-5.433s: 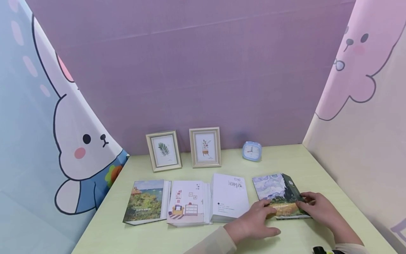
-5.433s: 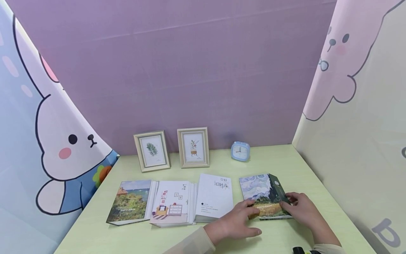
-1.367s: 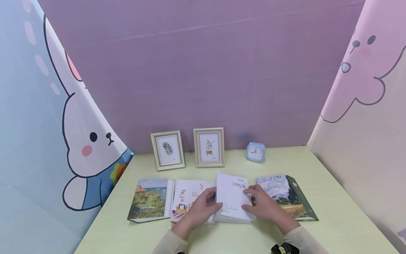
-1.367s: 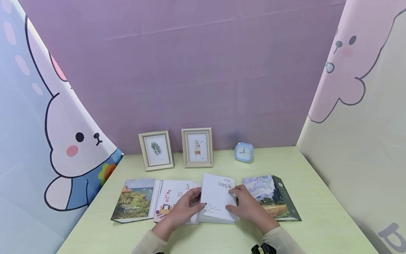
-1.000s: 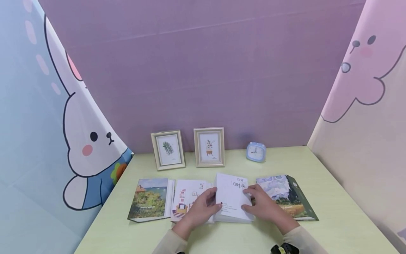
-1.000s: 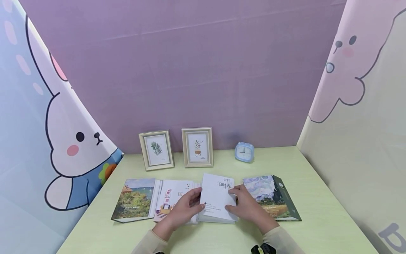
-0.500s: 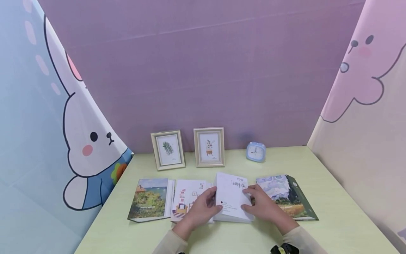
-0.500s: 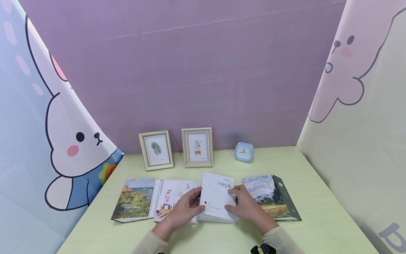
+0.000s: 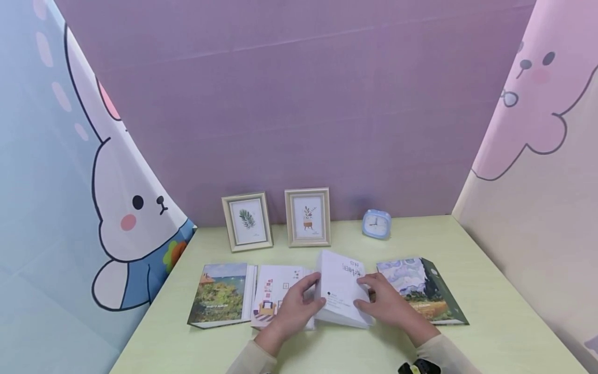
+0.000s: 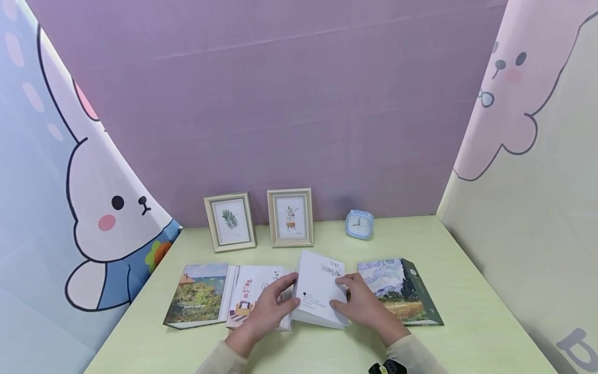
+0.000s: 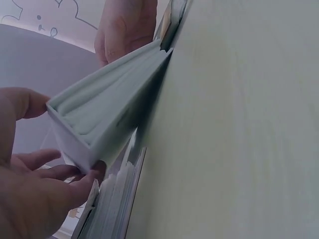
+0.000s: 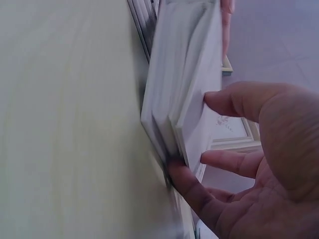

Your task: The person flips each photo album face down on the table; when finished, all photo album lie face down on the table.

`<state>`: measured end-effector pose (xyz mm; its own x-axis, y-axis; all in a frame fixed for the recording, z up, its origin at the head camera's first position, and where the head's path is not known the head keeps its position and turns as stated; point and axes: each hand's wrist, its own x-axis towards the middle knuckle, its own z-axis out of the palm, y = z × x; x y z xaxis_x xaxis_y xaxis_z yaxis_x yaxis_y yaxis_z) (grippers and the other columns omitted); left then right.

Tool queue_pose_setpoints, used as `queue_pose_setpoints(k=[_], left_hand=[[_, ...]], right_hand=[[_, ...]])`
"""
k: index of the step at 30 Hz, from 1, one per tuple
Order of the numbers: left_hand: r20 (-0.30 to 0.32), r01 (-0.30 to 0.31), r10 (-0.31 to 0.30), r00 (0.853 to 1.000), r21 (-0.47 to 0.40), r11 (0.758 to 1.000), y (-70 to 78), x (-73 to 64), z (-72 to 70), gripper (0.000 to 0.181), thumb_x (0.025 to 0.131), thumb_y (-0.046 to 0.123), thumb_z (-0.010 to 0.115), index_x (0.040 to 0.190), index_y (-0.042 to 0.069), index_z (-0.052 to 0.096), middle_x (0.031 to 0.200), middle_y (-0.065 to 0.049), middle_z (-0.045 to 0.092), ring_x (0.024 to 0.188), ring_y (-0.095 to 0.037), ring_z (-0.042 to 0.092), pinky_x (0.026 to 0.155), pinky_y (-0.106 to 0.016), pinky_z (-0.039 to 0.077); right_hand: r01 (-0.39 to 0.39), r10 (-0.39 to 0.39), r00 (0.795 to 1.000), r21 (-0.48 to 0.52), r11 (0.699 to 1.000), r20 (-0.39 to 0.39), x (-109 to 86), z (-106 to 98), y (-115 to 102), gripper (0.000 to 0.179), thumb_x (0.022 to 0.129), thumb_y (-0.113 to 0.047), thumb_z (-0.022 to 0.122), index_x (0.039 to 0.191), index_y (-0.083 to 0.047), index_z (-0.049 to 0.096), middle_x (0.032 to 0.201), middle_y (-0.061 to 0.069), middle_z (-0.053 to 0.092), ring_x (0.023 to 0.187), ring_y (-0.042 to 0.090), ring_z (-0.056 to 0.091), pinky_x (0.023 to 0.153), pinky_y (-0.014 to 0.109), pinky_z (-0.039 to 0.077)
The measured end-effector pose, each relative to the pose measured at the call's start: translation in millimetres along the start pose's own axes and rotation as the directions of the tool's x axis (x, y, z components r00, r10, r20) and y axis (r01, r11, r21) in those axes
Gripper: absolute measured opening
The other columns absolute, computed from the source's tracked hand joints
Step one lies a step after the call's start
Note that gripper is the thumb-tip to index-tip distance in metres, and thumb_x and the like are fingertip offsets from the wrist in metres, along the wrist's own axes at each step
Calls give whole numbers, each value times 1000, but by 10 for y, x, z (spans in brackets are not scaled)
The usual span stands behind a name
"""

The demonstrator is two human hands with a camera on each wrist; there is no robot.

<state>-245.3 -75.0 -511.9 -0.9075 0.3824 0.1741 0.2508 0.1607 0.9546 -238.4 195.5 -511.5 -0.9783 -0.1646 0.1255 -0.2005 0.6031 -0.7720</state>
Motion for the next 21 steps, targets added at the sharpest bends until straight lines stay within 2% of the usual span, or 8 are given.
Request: queue_pose_setpoints(k=[5,11,14,18,21], left_hand=[[-72,-64,55,996,-116,991,-19,30,1,58,98,8,69,151,-3,49,157,-22,47,148,-41,39,117,-49,40],[-99,-49,30,995,-194,980,-7,34,6,56,97,4,70,150,-1,52,158,-24,45,142,-45,47,109,-36,50],[-99,-57,37,994,-215,975,9,29,4,55,97,2,69,150,-1,52,157,-23,46,141,-44,49,107,-31,51],[-101,-104,83,991,-227,968,12,36,-6,54,98,-1,68,149,-3,52,155,-22,49,144,-40,46,111,-37,48],[-101,-129,108,989,-242,962,1,44,-16,54,97,-3,68,149,-4,52,154,-21,50,145,-39,44,114,-41,45]], right_hand=[[-12,10,1000,66,998,20,-22,11,20,55,87,-17,86,134,0,64,132,18,56,102,26,66,86,40,60],[-3,0,999,85,996,38,-25,24,49,55,89,-20,83,136,-1,62,133,20,56,103,29,68,82,32,59],[-1,-1,999,85,996,34,-28,23,47,55,90,-22,83,136,-1,62,134,19,57,105,30,67,83,34,60],[27,-30,999,89,996,28,-31,20,35,53,91,-23,82,136,-2,64,133,18,60,108,33,67,84,39,61],[65,-68,997,102,993,28,-27,25,26,50,93,-24,81,135,-3,65,132,17,62,109,34,66,84,39,61]])
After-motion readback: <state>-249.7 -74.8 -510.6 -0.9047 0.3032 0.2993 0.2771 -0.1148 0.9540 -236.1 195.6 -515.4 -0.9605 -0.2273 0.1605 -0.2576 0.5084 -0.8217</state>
